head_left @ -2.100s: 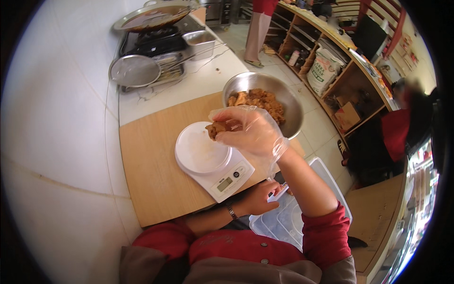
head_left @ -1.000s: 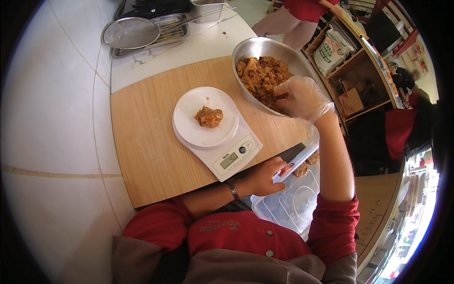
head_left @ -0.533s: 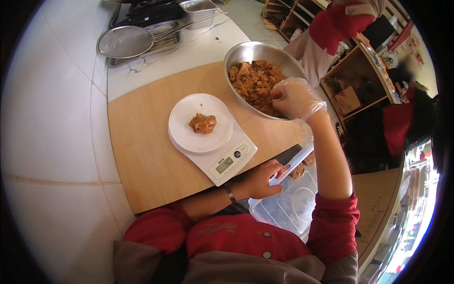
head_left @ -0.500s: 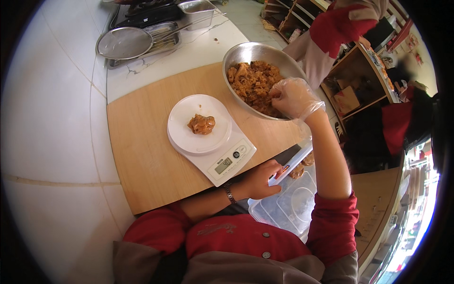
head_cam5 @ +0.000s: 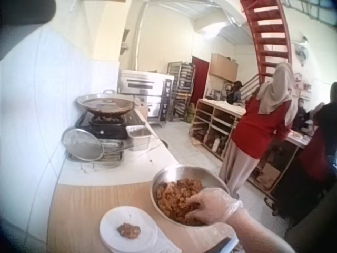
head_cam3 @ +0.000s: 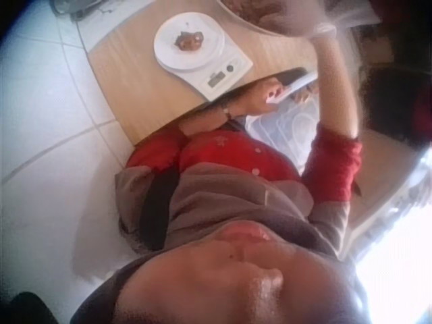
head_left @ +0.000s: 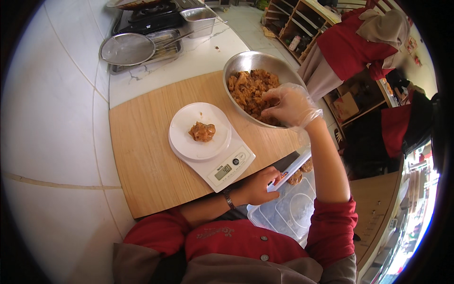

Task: The person prepares cookies by taking portions of dough from a metal bowl, weighing them on a digital scale, and then placing the dough balls into a clear plastic container and pressing them flat.

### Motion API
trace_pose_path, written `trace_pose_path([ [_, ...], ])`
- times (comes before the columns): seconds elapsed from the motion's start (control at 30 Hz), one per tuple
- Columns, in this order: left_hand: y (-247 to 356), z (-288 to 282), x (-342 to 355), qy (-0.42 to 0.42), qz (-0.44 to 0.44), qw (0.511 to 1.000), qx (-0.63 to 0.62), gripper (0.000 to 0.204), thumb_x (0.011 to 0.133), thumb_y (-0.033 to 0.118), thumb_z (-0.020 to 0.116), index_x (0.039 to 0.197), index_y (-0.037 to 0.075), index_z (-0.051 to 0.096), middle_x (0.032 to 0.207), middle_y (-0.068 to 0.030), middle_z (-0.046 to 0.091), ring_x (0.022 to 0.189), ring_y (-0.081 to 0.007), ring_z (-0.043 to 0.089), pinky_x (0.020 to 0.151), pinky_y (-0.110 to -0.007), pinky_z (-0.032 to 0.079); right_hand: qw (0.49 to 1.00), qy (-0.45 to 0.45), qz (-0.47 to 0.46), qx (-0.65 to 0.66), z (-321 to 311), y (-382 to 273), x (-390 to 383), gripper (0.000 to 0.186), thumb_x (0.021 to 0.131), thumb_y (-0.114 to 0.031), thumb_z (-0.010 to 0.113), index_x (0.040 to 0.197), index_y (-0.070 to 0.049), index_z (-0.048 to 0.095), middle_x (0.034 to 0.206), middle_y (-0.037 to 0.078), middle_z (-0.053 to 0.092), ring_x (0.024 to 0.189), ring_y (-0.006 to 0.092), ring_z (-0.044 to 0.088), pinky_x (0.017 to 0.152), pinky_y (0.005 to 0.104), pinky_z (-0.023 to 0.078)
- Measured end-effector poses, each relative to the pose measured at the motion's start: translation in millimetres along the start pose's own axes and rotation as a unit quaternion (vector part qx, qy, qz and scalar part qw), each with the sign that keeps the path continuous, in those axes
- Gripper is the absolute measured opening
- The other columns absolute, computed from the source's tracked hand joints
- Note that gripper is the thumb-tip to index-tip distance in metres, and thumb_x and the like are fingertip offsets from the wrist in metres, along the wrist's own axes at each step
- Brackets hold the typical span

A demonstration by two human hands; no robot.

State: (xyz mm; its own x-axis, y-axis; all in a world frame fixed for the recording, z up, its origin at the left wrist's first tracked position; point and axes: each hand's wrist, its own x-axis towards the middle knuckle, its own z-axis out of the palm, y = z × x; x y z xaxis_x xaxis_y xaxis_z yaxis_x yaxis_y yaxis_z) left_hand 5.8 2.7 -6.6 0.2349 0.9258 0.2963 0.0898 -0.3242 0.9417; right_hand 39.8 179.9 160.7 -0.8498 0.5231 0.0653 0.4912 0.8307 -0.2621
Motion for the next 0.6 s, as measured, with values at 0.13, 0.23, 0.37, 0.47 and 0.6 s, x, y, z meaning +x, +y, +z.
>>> trace_pose_path([
  [0.13, 0.3, 0.1, 1.0, 0.001, 0.001, 1.000, -0.003, 0.028, 0.069, 0.011, 0.066, 0.091, 0.003, 0.050, 0.099, -0.0110, 0.053, 0.088, -0.0215, 0.056, 0.067, -0.032, 0.050, 0.998, 0.039, -0.023, -0.038, 12.5, 8.9, 4.1, 0.017, 0.070, -0.015, 0.064, 0.084, -0.006, 0.069, 0.080, 0.017, 0.064, 0.081, 0.0354, 0.061, 0.075, 0.0420, 0.048],
  [0.23, 0.6, -0.5, 1.4, -0.007, -0.001, 1.000, 0.005, 0.029, 0.069, 0.010, 0.066, 0.091, 0.003, 0.049, 0.099, -0.0109, 0.052, 0.087, -0.0211, 0.055, 0.067, -0.032, 0.050, 0.998, 0.046, 0.034, 0.002, 7.1, 15.1, 6.5, 0.018, 0.072, -0.013, 0.063, 0.087, -0.005, 0.070, 0.081, 0.016, 0.066, 0.080, 0.0313, 0.063, 0.075, 0.0383, 0.050],
  [0.37, 1.7, 2.4, 3.0, -0.004, 0.003, 1.000, -0.012, 0.029, 0.069, 0.010, 0.066, 0.091, 0.003, 0.049, 0.097, -0.0102, 0.052, 0.085, -0.0203, 0.055, 0.067, -0.032, 0.050, 0.898, 0.053, 0.215, 0.380, -6.6, 21.4, 3.3, 0.021, 0.078, -0.009, 0.064, 0.095, 0.003, 0.068, 0.084, 0.011, 0.068, 0.083, 0.0188, 0.066, 0.077, 0.0280, 0.053],
  [0.47, -0.4, 1.7, 1.8, -0.004, 0.008, 1.000, 0.001, 0.029, 0.069, 0.010, 0.065, 0.092, 0.003, 0.050, 0.096, -0.0098, 0.051, 0.085, -0.0201, 0.054, 0.066, -0.032, 0.050, 0.834, 0.043, 0.179, 0.520, -16.7, -2.0, -0.3, 0.023, 0.083, -0.004, 0.061, 0.102, 0.008, 0.065, 0.092, 0.011, 0.067, 0.088, 0.0150, 0.064, 0.080, 0.0255, 0.053],
  [0.6, -2.4, -1.0, -1.5, 0.002, -0.001, 1.000, -0.003, 0.032, 0.069, 0.010, 0.065, 0.097, 0.002, 0.051, 0.095, -0.0095, 0.051, 0.085, -0.0200, 0.054, 0.067, -0.031, 0.050, 0.797, -0.014, 0.098, 0.596, -11.0, -41.5, 6.0, 0.024, 0.083, -0.003, 0.056, 0.103, 0.008, 0.064, 0.092, 0.011, 0.067, 0.085, 0.0171, 0.065, 0.080, 0.0276, 0.054],
])
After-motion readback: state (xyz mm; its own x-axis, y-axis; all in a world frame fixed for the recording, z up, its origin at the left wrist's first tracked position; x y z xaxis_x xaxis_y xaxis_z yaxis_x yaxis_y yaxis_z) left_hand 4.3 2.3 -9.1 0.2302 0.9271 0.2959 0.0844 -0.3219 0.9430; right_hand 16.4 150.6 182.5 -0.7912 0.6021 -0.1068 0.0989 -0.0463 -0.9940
